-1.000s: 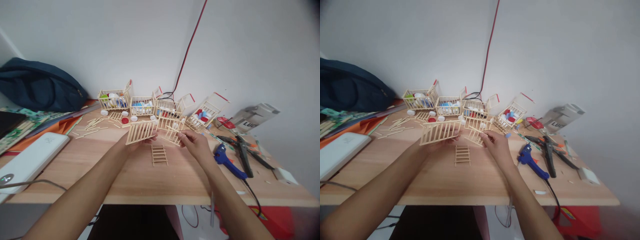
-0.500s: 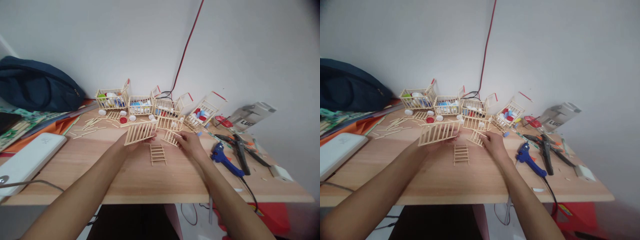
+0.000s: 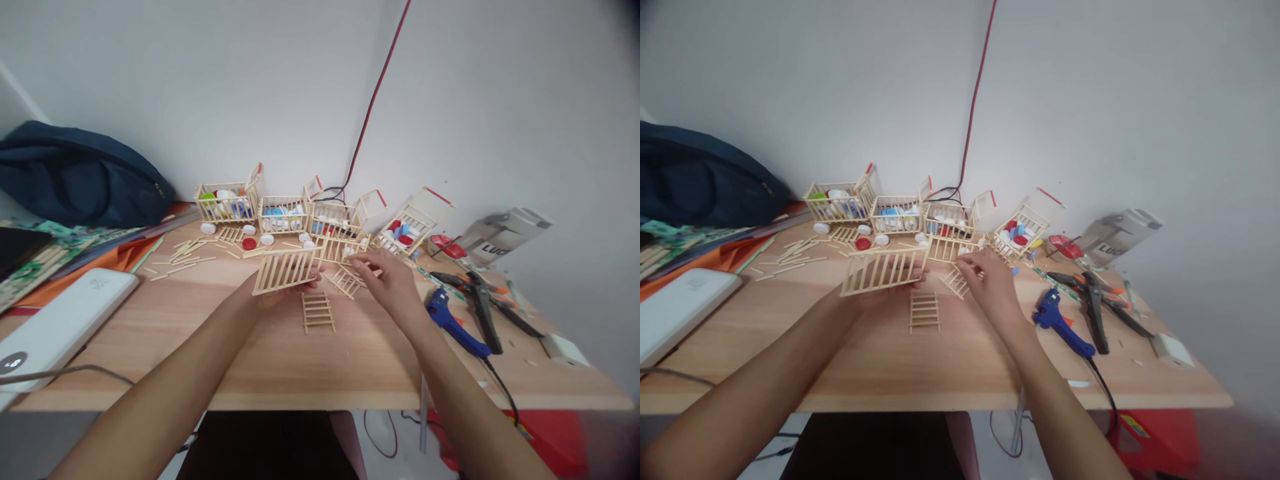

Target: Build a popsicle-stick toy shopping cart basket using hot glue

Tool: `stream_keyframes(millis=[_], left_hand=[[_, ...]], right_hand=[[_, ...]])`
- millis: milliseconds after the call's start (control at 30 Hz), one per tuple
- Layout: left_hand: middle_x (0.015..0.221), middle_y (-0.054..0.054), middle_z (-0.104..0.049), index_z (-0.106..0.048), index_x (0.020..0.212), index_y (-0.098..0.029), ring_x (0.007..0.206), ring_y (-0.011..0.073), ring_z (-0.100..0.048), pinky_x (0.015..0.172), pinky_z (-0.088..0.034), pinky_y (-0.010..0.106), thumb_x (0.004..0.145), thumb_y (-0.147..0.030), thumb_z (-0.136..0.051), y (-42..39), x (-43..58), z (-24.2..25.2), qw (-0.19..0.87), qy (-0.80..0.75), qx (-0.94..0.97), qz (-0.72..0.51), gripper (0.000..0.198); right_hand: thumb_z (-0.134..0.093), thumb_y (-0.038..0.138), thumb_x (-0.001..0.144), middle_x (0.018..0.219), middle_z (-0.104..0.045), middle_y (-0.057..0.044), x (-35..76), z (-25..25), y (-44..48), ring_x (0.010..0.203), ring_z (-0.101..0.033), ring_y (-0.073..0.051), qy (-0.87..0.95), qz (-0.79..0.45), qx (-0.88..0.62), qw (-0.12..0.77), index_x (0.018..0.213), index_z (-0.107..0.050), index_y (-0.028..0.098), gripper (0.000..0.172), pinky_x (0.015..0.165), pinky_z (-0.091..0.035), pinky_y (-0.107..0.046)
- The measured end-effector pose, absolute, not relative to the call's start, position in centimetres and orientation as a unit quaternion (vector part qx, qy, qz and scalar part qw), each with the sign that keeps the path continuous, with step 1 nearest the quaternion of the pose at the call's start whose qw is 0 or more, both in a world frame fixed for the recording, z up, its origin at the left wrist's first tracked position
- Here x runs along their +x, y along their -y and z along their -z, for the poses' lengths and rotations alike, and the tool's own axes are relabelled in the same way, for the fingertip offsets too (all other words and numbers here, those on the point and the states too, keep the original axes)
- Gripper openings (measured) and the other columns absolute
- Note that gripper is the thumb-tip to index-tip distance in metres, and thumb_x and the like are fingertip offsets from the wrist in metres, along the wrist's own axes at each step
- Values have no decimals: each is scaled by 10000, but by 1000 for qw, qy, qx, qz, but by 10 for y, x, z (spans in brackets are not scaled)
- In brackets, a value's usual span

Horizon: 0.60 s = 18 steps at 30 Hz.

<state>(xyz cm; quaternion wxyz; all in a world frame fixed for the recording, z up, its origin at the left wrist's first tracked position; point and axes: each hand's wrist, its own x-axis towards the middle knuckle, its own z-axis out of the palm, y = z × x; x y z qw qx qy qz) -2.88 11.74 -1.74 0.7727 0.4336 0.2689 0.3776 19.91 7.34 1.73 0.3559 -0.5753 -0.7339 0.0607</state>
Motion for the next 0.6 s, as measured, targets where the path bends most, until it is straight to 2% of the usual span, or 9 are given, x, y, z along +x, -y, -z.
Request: stream_keyframes(millis=[133,233,467,600], left_hand=[[765,50,-739,-742,804,-115,655,148,-686,628,-570,237,539,-267,-904,-113,-28,13,786,-258,415,-380,346],[745,50,-727,-740,794,-115,654,142,-672,631,-559,235,521,-315,-909,-110,-26,10,786,-249,420,-379,379],[745,40,-704,-723,787,-129,659,148,-663,656,-559,264,534,-337,-895,-106,-23,5,770,-271,439,-376,370],[852,58,-729,-722,814,-145,708,167,-684,682,-570,286,556,-333,-885,-102,-26,-5,753,-274,461,-380,358]], right_hand=[[-550,362,888,851,-716,-35,173,-27,-77,718,-587,-155,730,-195,-525,391,934,-722,200,241,645,-407,-261],[-545,374,877,743,-671,-8,161,-26,-82,662,-549,-137,723,-246,-516,387,805,-677,192,236,619,-381,-251],[-511,393,873,621,-569,18,158,-19,-88,592,-486,-123,716,-232,-537,381,698,-586,194,275,576,-354,-236],[-502,406,868,611,-553,15,165,-16,-91,581,-476,-123,706,-236,-547,383,674,-547,196,290,567,-346,-237]])
